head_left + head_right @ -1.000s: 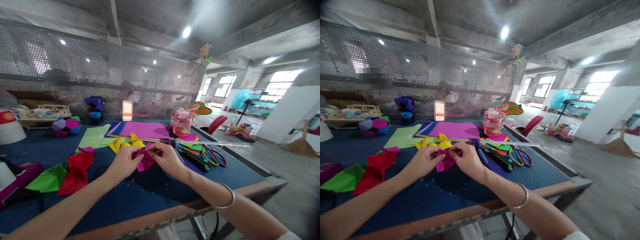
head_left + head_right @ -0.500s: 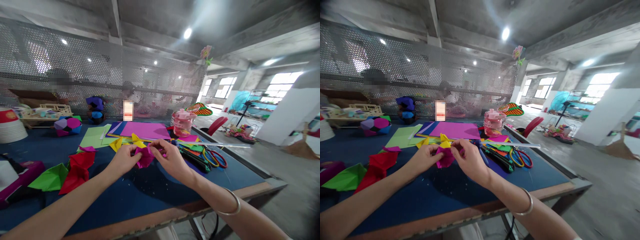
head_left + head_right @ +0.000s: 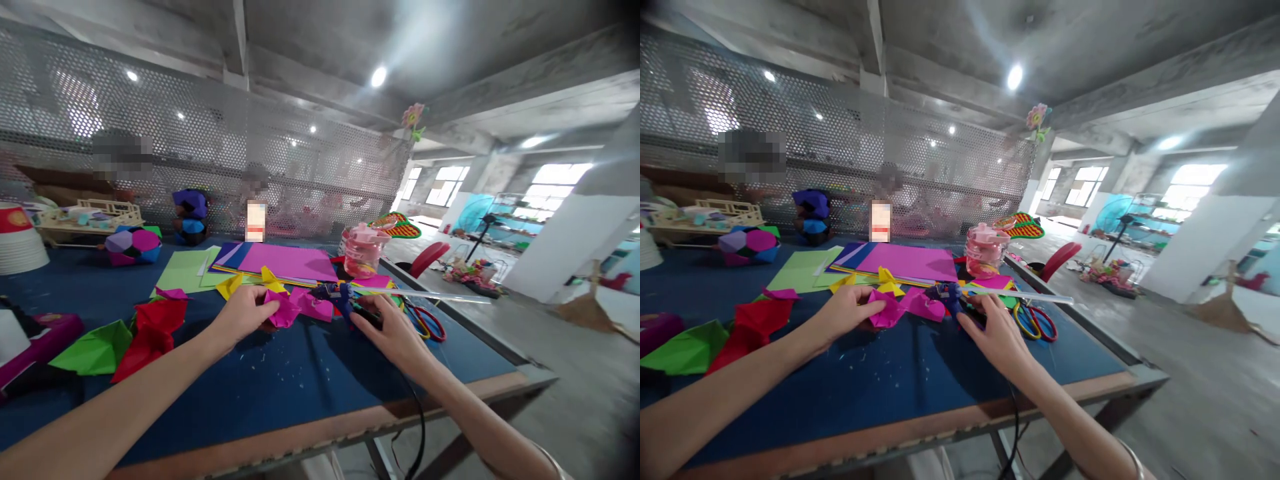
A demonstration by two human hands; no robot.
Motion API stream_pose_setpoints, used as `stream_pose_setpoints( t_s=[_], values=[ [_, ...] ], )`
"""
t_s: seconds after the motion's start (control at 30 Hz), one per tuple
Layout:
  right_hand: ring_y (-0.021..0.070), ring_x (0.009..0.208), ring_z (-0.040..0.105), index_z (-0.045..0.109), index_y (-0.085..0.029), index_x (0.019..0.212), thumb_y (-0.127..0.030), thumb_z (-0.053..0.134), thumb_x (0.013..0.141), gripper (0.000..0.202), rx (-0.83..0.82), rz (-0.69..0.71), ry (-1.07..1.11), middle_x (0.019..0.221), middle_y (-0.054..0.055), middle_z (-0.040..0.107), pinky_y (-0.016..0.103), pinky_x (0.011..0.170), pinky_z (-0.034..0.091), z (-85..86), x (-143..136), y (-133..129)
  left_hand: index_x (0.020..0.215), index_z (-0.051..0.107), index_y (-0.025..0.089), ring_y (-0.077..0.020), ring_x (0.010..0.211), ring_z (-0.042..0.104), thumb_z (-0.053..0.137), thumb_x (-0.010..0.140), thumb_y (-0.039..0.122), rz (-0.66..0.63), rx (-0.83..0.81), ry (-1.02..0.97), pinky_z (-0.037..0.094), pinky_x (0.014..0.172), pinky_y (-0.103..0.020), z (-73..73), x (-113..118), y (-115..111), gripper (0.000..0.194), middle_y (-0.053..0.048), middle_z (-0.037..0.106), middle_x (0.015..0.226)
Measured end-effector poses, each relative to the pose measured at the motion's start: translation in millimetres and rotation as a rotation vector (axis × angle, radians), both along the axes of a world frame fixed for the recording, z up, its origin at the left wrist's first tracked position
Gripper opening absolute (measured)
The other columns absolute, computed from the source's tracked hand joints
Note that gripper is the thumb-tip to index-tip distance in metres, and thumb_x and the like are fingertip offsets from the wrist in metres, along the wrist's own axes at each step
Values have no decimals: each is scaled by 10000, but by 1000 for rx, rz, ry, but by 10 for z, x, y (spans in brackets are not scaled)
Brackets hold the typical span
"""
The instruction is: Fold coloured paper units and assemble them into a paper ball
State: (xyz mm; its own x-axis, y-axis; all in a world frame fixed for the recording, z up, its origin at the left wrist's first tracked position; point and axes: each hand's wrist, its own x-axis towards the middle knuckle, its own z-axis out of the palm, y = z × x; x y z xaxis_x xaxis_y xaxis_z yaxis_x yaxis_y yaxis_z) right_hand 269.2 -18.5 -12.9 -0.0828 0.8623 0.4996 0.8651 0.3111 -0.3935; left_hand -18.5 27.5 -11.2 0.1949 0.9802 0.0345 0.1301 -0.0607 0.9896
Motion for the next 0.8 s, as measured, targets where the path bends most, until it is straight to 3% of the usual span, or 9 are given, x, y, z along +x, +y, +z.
stream_pose_setpoints(
  t_s=[0.13,0.27,0.4,0.5,0.67,0.8],
  values=[
    [264,893,637,660,-144,1016,-547,607,861,435,-110,78,-30,968,107,686,393,795,494,6,-92,291,744,693,142,-159,549,675,666,727,191,6,-5,-5,583,551,-281,11,-27,7,59,-8,706,632],
    [267,913,645,706,-153,995,-479,637,847,365,-119,208,-5,1003,105,713,396,825,495,-24,-168,413,739,692,143,-165,567,683,669,724,197,3,-6,-13,587,557,-287,-7,-50,33,60,-22,714,648],
    [228,769,635,718,-153,906,-398,648,825,267,-101,204,17,825,55,714,337,725,496,-20,-160,455,763,703,137,-178,567,685,676,713,189,3,-10,-10,597,571,-314,-31,-56,64,77,-25,709,633],
    [199,653,599,711,-145,851,-402,618,840,274,-122,152,33,675,17,664,297,631,466,80,-183,494,724,690,134,-180,551,678,673,713,183,8,-17,3,599,567,-325,-27,-60,67,53,-22,696,602],
    [198,737,618,703,-149,916,-419,548,896,312,-45,226,137,794,33,694,279,645,450,273,-375,482,734,696,125,-161,539,678,648,734,151,22,-28,-1,584,551,-281,31,-72,36,54,-18,699,599],
    [181,647,571,675,-165,864,-422,527,917,302,3,270,60,686,19,635,275,587,426,243,-571,320,721,691,115,-148,512,667,611,749,117,58,-33,6,563,523,-249,74,-101,31,84,-19,688,558]
  ],
)
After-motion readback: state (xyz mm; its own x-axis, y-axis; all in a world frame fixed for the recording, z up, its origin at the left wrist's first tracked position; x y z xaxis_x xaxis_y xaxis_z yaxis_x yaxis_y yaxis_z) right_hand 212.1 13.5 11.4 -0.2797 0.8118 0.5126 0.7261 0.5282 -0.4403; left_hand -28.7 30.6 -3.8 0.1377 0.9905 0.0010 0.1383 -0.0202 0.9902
